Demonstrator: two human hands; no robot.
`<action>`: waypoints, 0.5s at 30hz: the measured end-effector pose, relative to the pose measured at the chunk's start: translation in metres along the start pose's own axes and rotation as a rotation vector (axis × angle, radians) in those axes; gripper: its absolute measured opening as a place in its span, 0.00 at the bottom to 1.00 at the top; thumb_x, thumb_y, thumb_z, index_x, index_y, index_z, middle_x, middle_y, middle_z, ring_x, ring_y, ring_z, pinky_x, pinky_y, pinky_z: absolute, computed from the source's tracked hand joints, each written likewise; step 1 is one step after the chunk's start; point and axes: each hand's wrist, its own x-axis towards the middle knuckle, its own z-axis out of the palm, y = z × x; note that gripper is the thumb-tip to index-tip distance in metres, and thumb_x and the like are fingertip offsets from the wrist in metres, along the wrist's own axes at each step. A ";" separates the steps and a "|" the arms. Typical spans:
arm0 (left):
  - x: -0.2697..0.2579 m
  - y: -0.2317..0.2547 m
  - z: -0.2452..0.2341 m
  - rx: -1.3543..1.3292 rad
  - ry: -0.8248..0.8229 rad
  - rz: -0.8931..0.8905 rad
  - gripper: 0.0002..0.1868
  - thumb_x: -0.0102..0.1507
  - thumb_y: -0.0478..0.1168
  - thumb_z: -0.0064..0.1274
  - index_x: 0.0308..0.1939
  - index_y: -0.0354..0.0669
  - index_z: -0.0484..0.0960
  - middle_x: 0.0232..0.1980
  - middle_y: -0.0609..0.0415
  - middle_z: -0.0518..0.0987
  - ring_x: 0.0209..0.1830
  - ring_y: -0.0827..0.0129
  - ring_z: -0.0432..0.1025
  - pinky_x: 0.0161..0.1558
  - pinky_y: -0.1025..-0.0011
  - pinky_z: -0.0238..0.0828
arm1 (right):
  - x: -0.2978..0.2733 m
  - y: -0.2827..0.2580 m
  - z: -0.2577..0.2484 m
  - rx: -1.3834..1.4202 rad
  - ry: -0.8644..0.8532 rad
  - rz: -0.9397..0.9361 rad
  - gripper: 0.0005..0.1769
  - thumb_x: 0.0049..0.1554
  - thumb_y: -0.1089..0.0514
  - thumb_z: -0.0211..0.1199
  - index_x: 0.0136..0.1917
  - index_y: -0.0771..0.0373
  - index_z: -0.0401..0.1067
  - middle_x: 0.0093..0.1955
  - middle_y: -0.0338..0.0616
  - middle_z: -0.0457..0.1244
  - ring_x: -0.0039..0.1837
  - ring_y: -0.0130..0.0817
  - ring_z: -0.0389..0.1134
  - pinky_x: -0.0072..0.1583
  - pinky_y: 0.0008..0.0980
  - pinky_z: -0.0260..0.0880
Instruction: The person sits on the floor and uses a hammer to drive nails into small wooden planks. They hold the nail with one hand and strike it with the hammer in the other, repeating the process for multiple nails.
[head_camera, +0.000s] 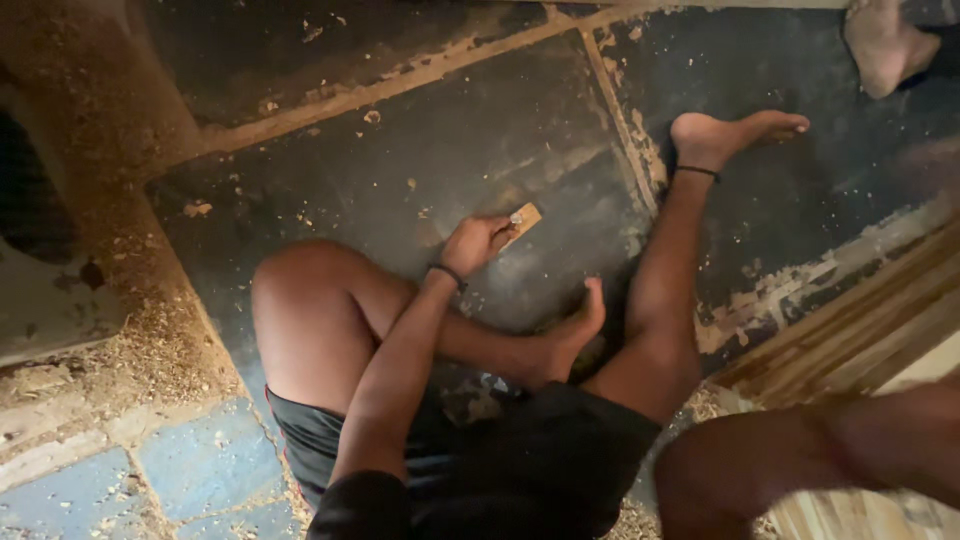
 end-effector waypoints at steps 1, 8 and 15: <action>0.002 -0.001 0.001 -0.002 -0.014 -0.031 0.13 0.67 0.48 0.55 0.47 0.42 0.84 0.42 0.41 0.82 0.42 0.45 0.78 0.43 0.56 0.75 | 0.033 0.005 0.029 0.077 0.064 -0.037 0.44 0.67 0.42 0.51 0.77 0.61 0.24 0.77 0.49 0.26 0.78 0.41 0.28 0.75 0.40 0.29; 0.000 -0.004 0.007 0.023 -0.041 0.004 0.14 0.66 0.47 0.55 0.49 0.42 0.84 0.45 0.41 0.82 0.42 0.45 0.78 0.44 0.55 0.75 | -0.009 0.077 0.015 -0.129 -0.062 -0.187 0.43 0.70 0.41 0.58 0.73 0.62 0.30 0.74 0.48 0.32 0.75 0.39 0.33 0.74 0.39 0.32; -0.007 -0.004 0.001 0.004 -0.024 0.043 0.13 0.67 0.47 0.54 0.48 0.44 0.84 0.44 0.43 0.83 0.43 0.47 0.79 0.46 0.56 0.75 | -0.151 0.050 -0.059 0.052 -0.311 0.175 0.09 0.71 0.56 0.65 0.57 0.65 0.72 0.53 0.42 0.69 0.54 0.33 0.70 0.61 0.36 0.71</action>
